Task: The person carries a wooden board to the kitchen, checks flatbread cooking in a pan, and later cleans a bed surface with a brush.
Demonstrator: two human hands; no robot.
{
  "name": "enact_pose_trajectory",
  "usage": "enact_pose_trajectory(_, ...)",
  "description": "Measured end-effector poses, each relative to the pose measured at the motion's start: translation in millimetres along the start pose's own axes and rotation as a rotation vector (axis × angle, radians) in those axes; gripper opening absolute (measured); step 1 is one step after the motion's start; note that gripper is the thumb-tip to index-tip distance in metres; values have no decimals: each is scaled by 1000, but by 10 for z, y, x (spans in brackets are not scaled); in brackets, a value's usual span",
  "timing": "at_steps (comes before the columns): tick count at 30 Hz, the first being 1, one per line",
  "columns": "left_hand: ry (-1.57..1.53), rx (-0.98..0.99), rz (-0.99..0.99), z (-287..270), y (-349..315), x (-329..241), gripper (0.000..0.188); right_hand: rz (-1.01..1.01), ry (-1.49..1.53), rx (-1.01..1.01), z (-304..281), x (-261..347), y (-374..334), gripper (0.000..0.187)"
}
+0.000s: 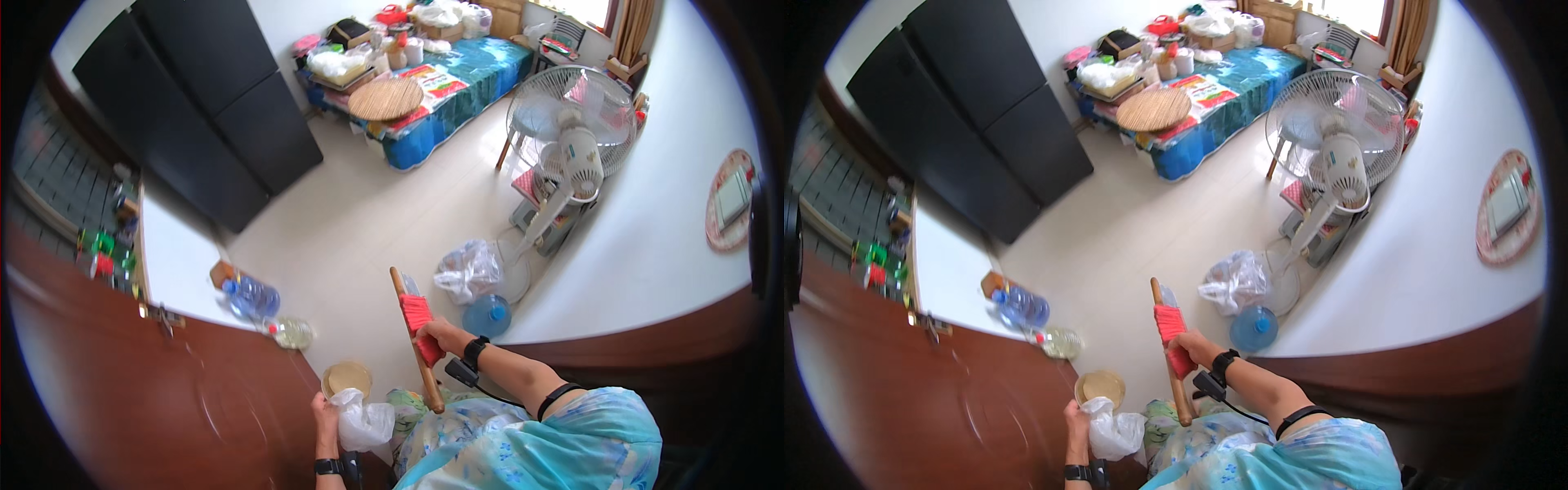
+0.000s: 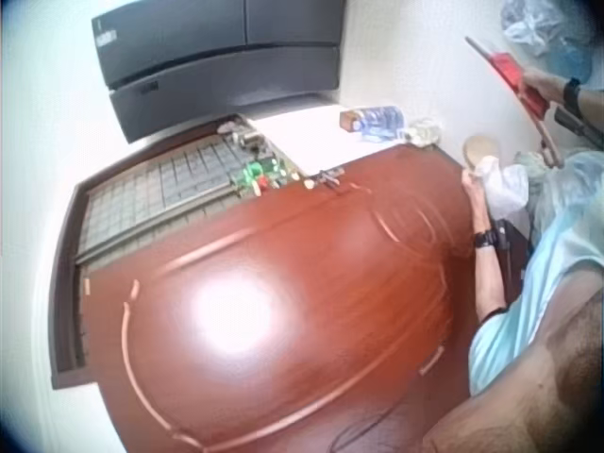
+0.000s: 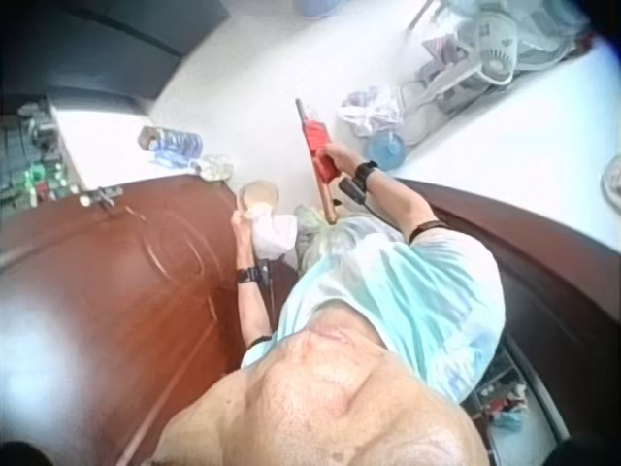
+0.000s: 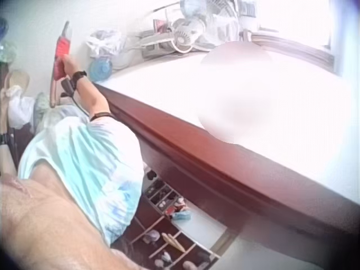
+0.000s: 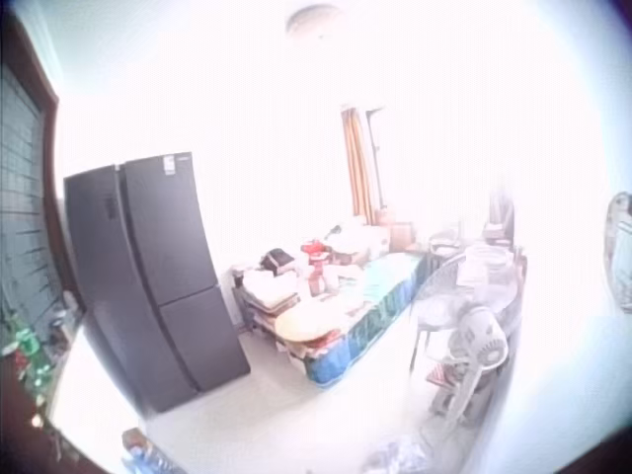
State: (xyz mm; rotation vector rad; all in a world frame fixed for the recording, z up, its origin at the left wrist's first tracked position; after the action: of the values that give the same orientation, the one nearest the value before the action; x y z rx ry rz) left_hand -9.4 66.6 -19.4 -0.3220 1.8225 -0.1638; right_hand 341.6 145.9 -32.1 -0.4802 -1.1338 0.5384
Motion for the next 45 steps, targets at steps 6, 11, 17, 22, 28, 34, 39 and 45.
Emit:
enact_pose_trajectory(6, 220, 179, 39, 275, 2128, -1217, 16, 95, 8, -187, -222, 1254, 1043, 17)
enact_pose_trajectory(11, 261, 360, 118, 832, 3707, -1494, 23, -182, 6, -309, -490, 2213, 1360, 14)
enact_pose_trajectory(17, 154, 571, 190, 2120, 5279, -2518, 28, -118, 537, -589, -1260, 2784, 2272, 17)
enact_pose_trajectory(22, 132, 699, 141, 3316, 6215, -3108, 26, -123, 702, -632, -2207, 3472, 3107, 21)
enact_pose_trajectory(28, 118, 725, 14, 4341, 7286, -3783, 23, -126, 754, -646, -2919, 4562, 3734, 22)
enact_pose_trajectory(34, 87, 741, 16, 5607, 8384, -4618, 19, -116, 692, -695, -4003, 5606, 4193, 23)
enact_pose_trajectory(39, 120, 801, 57, 6926, 9406, -5275, 16, -53, 640, -789, -5101, 6417, 4502, 25)
enact_pose_trajectory(45, 124, 841, 195, 8829, 10305, -6075, 17, -71, 592, -938, -6418, 7157, 4398, 24)
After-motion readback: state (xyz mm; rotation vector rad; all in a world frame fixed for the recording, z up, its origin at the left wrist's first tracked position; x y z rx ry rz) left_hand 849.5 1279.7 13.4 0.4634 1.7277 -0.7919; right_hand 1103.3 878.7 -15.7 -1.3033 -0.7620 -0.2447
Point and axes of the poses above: each hand's wrist, its own y-axis towards the middle knuckle, its own z-axis out of the palm, x = y × z, the point moved 7 cm from there along y, towards the middle knuckle, and after that the axes turned 4 degrees about y, right-handed, at the moved point
